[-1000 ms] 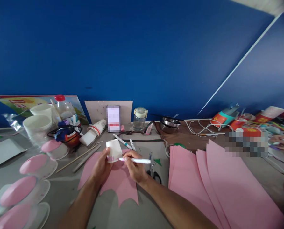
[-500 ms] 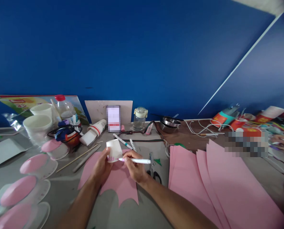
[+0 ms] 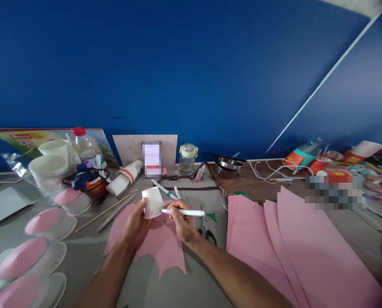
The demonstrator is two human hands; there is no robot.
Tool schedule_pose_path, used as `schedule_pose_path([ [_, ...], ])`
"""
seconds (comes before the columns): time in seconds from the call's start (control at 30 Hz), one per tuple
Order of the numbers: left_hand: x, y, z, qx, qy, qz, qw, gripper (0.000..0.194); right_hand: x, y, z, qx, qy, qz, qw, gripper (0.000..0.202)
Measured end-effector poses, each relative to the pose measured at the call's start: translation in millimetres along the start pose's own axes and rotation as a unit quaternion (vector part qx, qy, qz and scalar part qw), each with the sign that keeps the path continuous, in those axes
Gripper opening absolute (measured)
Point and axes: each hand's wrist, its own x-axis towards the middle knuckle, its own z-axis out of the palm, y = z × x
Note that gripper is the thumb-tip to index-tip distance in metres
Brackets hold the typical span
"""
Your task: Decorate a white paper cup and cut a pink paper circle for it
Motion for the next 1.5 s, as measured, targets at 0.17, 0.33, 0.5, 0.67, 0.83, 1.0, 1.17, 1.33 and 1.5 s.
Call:
schedule_pose_path([
  [0.17,0.3,0.7,0.3,-0.013,-0.003,-0.004,1.0,0.023,0.2,0.0,-1.3,-0.023,-0.005,-0.003,1.0,0.023],
  [0.33,0.4,0.2,1.1,-0.025,-0.004,-0.009,1.0,0.026,-0.1,1.2,-2.6,-0.009,-0.007,-0.015,1.0,0.022],
  [0.5,-0.1,0.8,0.8,-0.032,-0.003,-0.015,0.999,0.025,-0.9,-0.9,-2.0,-0.017,-0.008,-0.007,1.0,0.024],
  [0.67,0.4,0.9,0.6,-0.038,0.004,-0.015,0.999,0.023,-0.7,-2.0,-1.9,-0.026,-0.022,0.001,0.999,0.025],
  [0.83,0.7,1.3,1.0,-0.036,0.007,-0.017,0.999,0.022,0.8,-2.3,-0.7,0.012,0.001,0.011,1.0,0.024],
  [1.0,1.8,2.5,-0.5,-0.009,-0.006,-0.025,1.0,0.022,3.2,-3.1,-0.6,0.038,0.016,0.036,0.998,0.024],
  [1.17,0.4,-1.0,-1.6,-0.009,-0.022,-0.019,1.0,0.035,6.2,-5.3,-0.1,0.088,0.039,0.058,0.994,0.024],
  [1.33,-1.7,-1.6,-3.4,-0.014,-0.006,-0.011,1.0,0.025,5.0,-5.8,0.8,0.087,0.028,0.05,0.995,0.024],
  [1.5,-1.4,1.7,-1.1,-0.007,0.004,-0.002,1.0,0.018,2.9,-2.0,0.0,0.079,0.015,0.042,0.996,0.023],
])
